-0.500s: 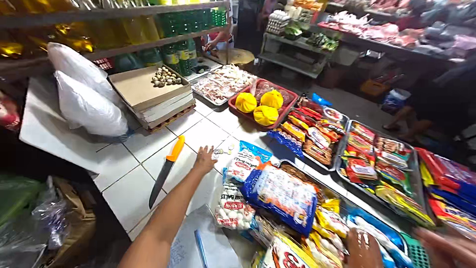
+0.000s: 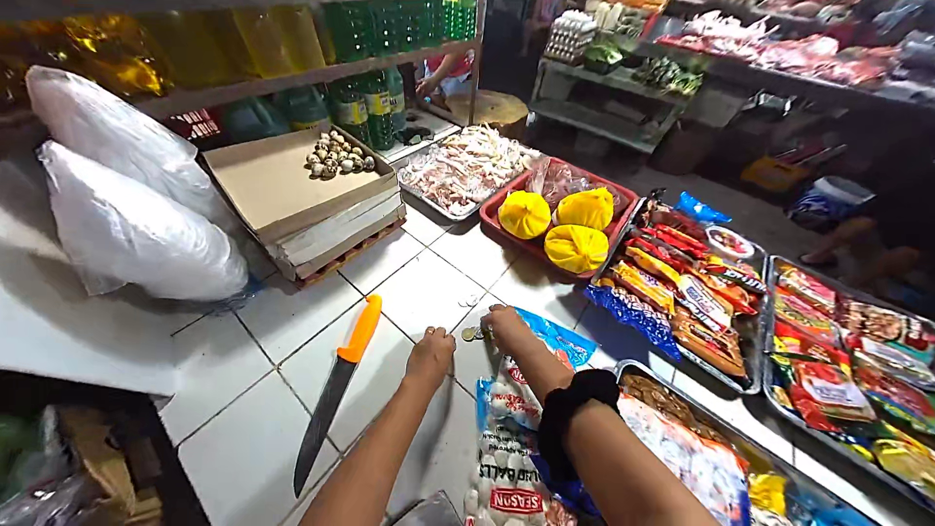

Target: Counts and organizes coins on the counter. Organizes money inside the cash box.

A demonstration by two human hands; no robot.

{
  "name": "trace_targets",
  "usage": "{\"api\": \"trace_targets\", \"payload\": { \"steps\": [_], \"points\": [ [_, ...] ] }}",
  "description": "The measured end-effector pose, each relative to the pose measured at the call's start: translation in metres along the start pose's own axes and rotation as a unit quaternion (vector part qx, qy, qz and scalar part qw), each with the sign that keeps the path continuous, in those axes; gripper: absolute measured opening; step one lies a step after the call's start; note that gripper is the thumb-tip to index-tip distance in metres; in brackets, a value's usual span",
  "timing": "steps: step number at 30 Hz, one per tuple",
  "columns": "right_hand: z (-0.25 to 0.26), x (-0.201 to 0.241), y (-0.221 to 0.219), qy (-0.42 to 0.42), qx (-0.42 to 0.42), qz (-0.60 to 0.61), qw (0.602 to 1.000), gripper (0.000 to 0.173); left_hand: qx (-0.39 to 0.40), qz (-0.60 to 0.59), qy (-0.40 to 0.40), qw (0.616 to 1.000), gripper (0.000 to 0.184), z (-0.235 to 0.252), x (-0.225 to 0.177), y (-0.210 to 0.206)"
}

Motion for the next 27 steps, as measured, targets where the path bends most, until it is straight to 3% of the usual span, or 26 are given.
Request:
{"api": "trace_targets", "payload": {
  "steps": [3, 7, 11, 16, 19, 21, 24, 27],
  "points": [
    [0.006, -0.007, -0.006, 0.011, 0.0, -0.008, 1.0, 0.024, 0.048, 0.004, 0.013, 0.999, 0.044, 0.0, -0.001, 0.001],
    [0.009, -0.021, 0.0, 0.02, -0.027, 0.072, 0.997, 0.023, 0.088, 0.04, 0.042, 0.994, 0.031, -0.006, -0.009, -0.001],
    [0.012, -0.029, -0.001, -0.008, 0.01, 0.122, 0.992, 0.051, 0.077, -0.027, 0.052, 0.995, 0.031, 0.005, 0.014, 0.002],
    [0.004, -0.022, 0.008, 0.031, 0.034, 0.079, 0.996, 0.024, 0.069, -0.118, 0.029, 0.99, 0.032, 0.005, 0.037, 0.014],
    [-0.005, -0.022, 0.004, 0.002, 0.038, 0.113, 0.993, 0.035, 0.067, -0.139, 0.033, 0.987, 0.031, -0.006, 0.045, 0.021],
    [-0.005, -0.022, -0.003, -0.013, 0.031, 0.112, 0.993, 0.042, 0.094, -0.156, 0.043, 0.982, 0.042, -0.018, 0.045, 0.019],
    [0.001, -0.019, -0.01, 0.0, 0.034, 0.081, 0.996, 0.03, 0.102, -0.155, 0.059, 0.981, 0.046, -0.03, 0.042, 0.006],
    [0.006, -0.016, -0.012, 0.025, 0.046, 0.054, 0.997, 0.03, 0.099, -0.138, 0.049, 0.984, 0.039, -0.029, 0.04, 0.0]
  ]
}}
Point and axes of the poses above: each hand's wrist, its own z-axis towards the middle knuckle, its own y-axis out of the back of the hand, x = y × z, the point moved 7 cm from there along z, towards the middle knuckle, and after that the axes turned 5 degrees about -y, right-handed, at the moved point
